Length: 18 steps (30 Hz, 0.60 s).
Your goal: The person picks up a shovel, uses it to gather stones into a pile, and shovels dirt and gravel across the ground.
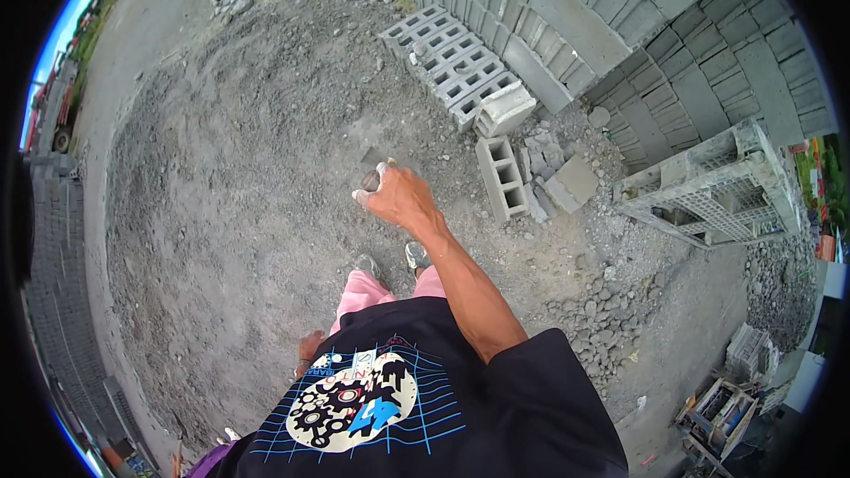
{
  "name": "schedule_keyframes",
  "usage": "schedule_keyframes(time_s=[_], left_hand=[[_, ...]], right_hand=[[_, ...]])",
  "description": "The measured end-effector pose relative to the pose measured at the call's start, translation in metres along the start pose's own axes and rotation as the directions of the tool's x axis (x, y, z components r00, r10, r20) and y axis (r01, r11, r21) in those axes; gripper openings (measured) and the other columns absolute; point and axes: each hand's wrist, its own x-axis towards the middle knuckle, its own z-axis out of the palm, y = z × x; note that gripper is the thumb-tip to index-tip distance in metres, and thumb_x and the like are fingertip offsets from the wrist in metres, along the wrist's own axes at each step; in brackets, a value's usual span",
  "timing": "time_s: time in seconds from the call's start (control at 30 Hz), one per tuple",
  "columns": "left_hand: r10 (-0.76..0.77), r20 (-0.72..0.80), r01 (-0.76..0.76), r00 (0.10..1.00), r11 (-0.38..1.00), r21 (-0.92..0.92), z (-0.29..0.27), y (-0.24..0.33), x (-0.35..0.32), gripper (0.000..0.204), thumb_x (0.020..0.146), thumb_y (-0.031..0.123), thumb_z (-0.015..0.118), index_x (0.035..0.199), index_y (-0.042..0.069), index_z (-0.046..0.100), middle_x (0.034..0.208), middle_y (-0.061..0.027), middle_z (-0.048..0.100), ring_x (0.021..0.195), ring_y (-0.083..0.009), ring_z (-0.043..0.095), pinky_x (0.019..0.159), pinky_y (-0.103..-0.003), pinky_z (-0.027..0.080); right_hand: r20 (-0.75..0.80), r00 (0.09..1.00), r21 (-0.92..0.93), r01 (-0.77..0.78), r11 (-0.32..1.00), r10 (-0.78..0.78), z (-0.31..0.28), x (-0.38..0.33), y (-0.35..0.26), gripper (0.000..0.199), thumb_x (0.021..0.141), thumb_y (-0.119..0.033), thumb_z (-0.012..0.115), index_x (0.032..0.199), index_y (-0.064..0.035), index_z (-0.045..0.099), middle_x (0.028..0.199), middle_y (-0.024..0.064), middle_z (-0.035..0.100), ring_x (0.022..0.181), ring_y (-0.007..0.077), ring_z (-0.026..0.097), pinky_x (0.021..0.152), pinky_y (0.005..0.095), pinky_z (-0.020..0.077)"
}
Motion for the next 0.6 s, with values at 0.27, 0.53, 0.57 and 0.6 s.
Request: schedule_keyframes(time_s=[0.27,0.53,0.57,0.6], left_hand=[[0.55,0.682,-0.613,0.482,-0.345,0.711,0.01,0.042,0.046,0.017,0.086,0.023,0.057,0.091,0.01,0.066,0.08,-0.0118,0.069,0.069,-0.0275,0.069,0.056,-0.038,0.053],[0.157,-0.057,-0.153,0.986,0.986,0.067,0.026,0.18,0.059,0.029,0.087,0.023,0.05,0.098,0.0,0.064,0.082,-0.0126,0.07,0.066,-0.0242,0.068,0.054,-0.036,0.054],[0.19,-0.062,-0.185,0.98,0.98,0.072,0.023,0.181,0.069,0.029,0.086,0.023,0.049,0.094,0.0,0.065,0.077,-0.0125,0.069,0.062,-0.0224,0.067,0.05,-0.033,0.051],[0.19,-0.076,-0.186,0.979,0.981,0.049,0.022,0.183,0.076,0.029,0.086,0.023,0.049,0.094,0.0,0.065,0.077,-0.0125,0.069,0.062,-0.0224,0.067,0.05,-0.033,0.051]], right_hand=[[-0.318,0.948,-0.079,-0.015,0.997,-0.011,-0.003,0.032,0.0,0.063,0.079,-0.041,0.068,0.114,0.01,0.057,0.095,0.0313,0.066,0.094,0.0459,0.064,0.082,0.0493,0.0514],[-0.492,0.87,-0.139,-0.121,0.983,0.038,-0.029,0.026,0.024,0.06,0.079,-0.037,0.069,0.113,0.0105,0.057,0.098,0.032,0.065,0.096,0.0461,0.063,0.082,0.0493,0.0497],[-0.495,0.868,-0.102,-0.105,0.989,0.041,-0.03,0.024,0.031,0.059,0.079,-0.037,0.07,0.112,0.0105,0.058,0.098,0.0317,0.065,0.095,0.0461,0.063,0.082,0.0493,0.0497],[-0.523,0.85,-0.048,-0.097,0.994,0.057,-0.029,0.026,0.049,0.048,0.078,-0.029,0.071,0.105,0.0092,0.061,0.096,0.028,0.067,0.091,0.0398,0.066,0.08,0.045,0.0507]])
